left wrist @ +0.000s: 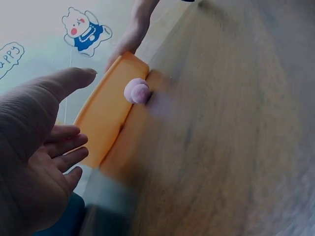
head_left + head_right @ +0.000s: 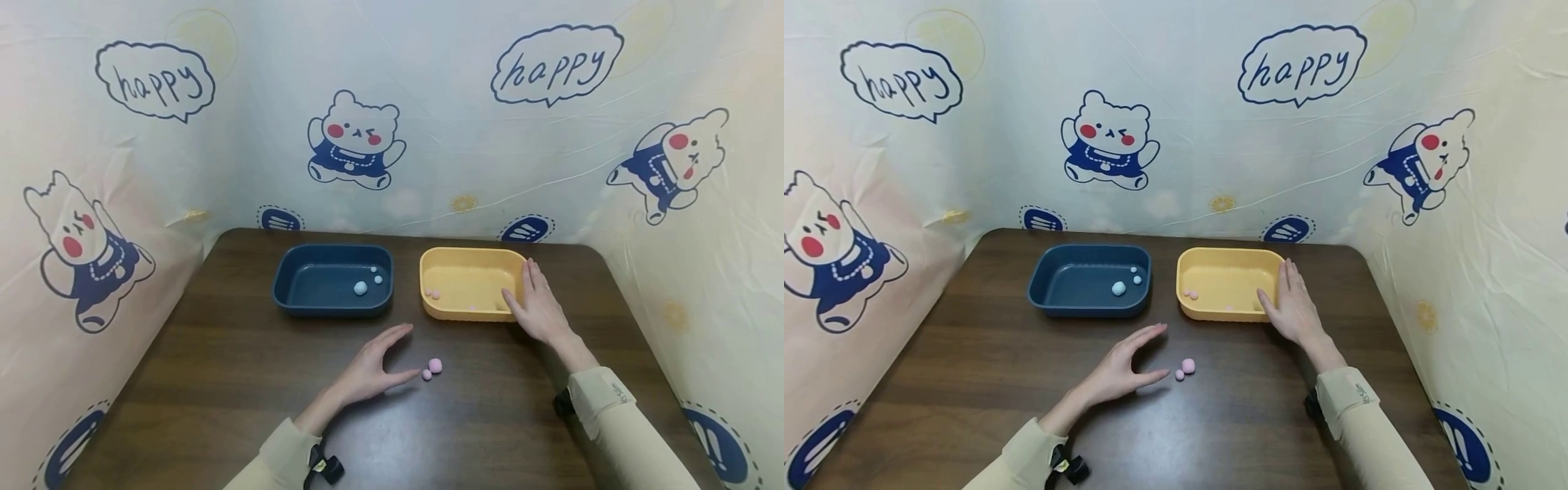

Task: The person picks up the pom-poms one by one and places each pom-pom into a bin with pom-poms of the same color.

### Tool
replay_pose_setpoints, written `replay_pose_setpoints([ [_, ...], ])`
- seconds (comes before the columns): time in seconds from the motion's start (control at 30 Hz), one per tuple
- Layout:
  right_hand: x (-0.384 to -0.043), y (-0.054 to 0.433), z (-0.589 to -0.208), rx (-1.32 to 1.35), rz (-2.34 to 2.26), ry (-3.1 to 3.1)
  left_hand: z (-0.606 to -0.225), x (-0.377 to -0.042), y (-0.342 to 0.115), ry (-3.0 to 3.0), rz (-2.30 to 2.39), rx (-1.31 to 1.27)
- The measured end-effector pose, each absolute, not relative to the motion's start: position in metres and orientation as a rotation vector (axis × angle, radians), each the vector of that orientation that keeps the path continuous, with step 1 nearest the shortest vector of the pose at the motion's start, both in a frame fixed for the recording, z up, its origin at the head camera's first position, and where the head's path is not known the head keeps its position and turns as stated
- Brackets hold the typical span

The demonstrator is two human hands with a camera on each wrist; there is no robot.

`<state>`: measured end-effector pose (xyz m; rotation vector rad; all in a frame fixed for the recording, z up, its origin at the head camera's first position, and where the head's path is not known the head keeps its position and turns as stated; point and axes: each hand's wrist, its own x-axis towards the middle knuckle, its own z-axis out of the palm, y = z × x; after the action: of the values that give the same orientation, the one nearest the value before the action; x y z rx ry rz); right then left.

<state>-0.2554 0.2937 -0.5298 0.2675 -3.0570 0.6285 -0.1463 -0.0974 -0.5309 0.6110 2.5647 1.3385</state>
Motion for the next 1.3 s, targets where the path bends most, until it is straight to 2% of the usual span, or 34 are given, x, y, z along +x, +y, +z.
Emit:
replay_pose_setpoints([
  [0.23,-0.256,0.294,-0.530,0.271,0.628,-3.053,-0.535,-0.142,-0.096,2.493,1.351,0.560],
  [0.8,-0.255,0.294,-0.531,0.258,0.637,-3.048,-0.541,-0.138,-0.087,2.454,1.326,0.647],
  [1.03,-0.254,0.293,-0.532,0.261,0.642,-3.050,-0.549,-0.138,-0.085,2.447,1.339,0.723],
  [1.3,-0.255,0.293,-0.531,0.266,0.631,-3.047,-0.579,-0.141,-0.080,2.635,1.402,0.921],
])
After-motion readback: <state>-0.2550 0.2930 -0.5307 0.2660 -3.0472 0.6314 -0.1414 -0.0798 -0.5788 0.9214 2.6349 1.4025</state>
